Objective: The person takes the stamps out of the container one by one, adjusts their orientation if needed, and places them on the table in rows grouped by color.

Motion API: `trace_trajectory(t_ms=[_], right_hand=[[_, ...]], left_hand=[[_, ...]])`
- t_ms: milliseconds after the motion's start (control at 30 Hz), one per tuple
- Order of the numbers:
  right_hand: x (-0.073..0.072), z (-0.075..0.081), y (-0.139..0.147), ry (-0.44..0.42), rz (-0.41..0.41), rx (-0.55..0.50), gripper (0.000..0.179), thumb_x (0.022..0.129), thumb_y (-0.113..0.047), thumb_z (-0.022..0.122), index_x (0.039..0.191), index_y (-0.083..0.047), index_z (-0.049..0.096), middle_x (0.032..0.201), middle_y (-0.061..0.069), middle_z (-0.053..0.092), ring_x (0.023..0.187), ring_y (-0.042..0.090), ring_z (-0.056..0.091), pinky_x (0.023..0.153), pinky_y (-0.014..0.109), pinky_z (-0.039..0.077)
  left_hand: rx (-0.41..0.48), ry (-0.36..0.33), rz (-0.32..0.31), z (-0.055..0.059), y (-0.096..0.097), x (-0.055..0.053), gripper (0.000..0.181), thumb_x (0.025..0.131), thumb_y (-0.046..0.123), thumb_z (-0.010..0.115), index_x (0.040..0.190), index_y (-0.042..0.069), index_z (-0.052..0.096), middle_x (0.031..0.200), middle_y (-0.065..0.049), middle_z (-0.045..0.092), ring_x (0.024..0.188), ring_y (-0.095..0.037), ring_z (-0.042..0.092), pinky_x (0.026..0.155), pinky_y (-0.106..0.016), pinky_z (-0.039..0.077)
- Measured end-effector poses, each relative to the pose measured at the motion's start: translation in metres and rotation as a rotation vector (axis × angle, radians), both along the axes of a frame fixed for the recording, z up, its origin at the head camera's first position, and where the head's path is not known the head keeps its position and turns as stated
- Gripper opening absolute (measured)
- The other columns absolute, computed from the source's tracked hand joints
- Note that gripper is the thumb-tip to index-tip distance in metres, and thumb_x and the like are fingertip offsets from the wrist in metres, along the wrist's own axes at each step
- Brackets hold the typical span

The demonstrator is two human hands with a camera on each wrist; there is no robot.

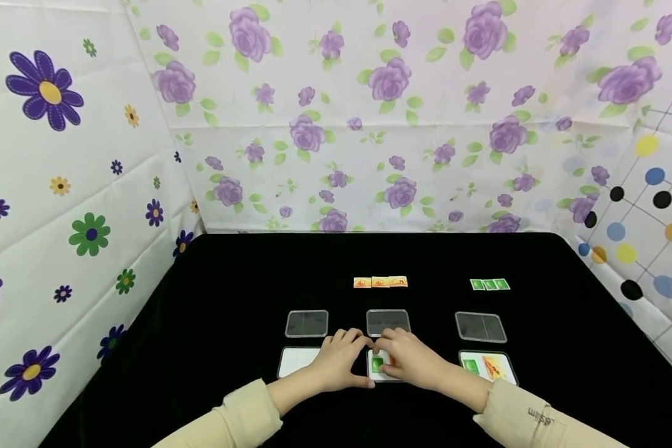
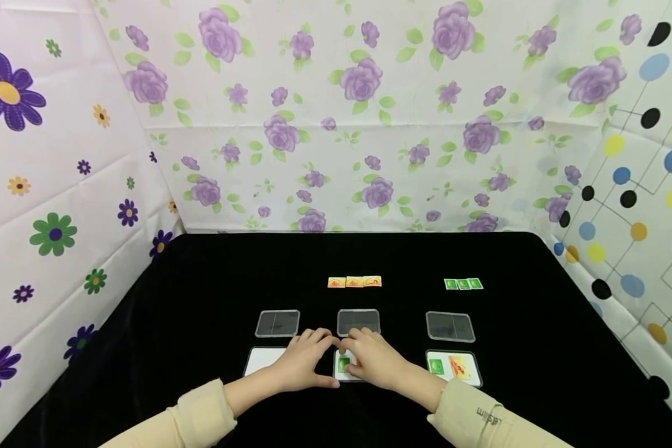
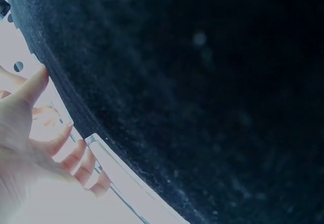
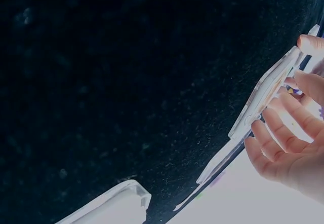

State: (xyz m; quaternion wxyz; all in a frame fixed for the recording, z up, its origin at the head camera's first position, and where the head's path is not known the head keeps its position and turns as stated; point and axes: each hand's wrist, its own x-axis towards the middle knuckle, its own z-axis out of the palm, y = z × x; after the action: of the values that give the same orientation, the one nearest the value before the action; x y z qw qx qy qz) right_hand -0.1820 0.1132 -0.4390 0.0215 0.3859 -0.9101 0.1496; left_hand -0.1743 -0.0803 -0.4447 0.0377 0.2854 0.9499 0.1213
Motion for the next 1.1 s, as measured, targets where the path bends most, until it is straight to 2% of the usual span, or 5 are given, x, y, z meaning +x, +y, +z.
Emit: trace_trajectory(t_ms=[167,367,500,667,1100], right_hand=[[-0.001,-0.001,0.000,-0.011,-0.002,0.001,0.022,0.080,-0.023,0.074,0.099,-0.014,0.066,0.095,-0.003,0.059,0.081,0.008,0.049,0.075,0.035,0.047],[-0.002,-0.004,-0.002,0.024,-0.031,0.000,0.022,0.077,-0.024,0.077,0.095,-0.015,0.066,0.095,-0.003,0.060,0.083,0.011,0.053,0.076,0.037,0.049],[-0.003,-0.005,-0.004,-0.007,-0.058,-0.035,0.021,0.075,-0.020,0.079,0.091,-0.014,0.068,0.095,-0.001,0.063,0.080,0.011,0.053,0.073,0.034,0.049],[-0.004,-0.001,-0.007,-0.048,-0.076,-0.076,0.019,0.070,-0.013,0.082,0.083,-0.012,0.068,0.094,0.002,0.065,0.074,0.008,0.048,0.066,0.026,0.044],[-0.006,0.003,-0.012,-0.063,-0.114,-0.081,0.024,0.065,-0.011,0.084,0.075,-0.014,0.063,0.083,-0.003,0.057,0.072,0.007,0.040,0.063,0.024,0.036]], left_hand=[[0.013,-0.020,0.004,-0.001,0.000,0.000,0.067,0.073,0.049,0.076,0.126,0.016,0.053,0.131,-0.004,0.050,0.115,-0.023,0.047,0.092,-0.047,0.042],[0.008,-0.021,0.008,0.000,0.001,0.000,0.066,0.072,0.049,0.076,0.126,0.017,0.054,0.131,-0.004,0.049,0.115,-0.023,0.046,0.091,-0.047,0.042],[0.012,-0.022,0.007,-0.001,0.001,0.000,0.066,0.072,0.050,0.076,0.125,0.017,0.054,0.131,-0.004,0.050,0.115,-0.023,0.047,0.091,-0.047,0.042],[0.013,-0.019,0.012,-0.001,0.001,-0.001,0.067,0.072,0.050,0.076,0.126,0.017,0.053,0.131,-0.004,0.049,0.115,-0.023,0.046,0.092,-0.046,0.041],[0.009,-0.032,0.015,-0.001,0.001,-0.002,0.069,0.072,0.050,0.076,0.127,0.016,0.053,0.132,-0.005,0.049,0.117,-0.023,0.045,0.094,-0.047,0.041]])
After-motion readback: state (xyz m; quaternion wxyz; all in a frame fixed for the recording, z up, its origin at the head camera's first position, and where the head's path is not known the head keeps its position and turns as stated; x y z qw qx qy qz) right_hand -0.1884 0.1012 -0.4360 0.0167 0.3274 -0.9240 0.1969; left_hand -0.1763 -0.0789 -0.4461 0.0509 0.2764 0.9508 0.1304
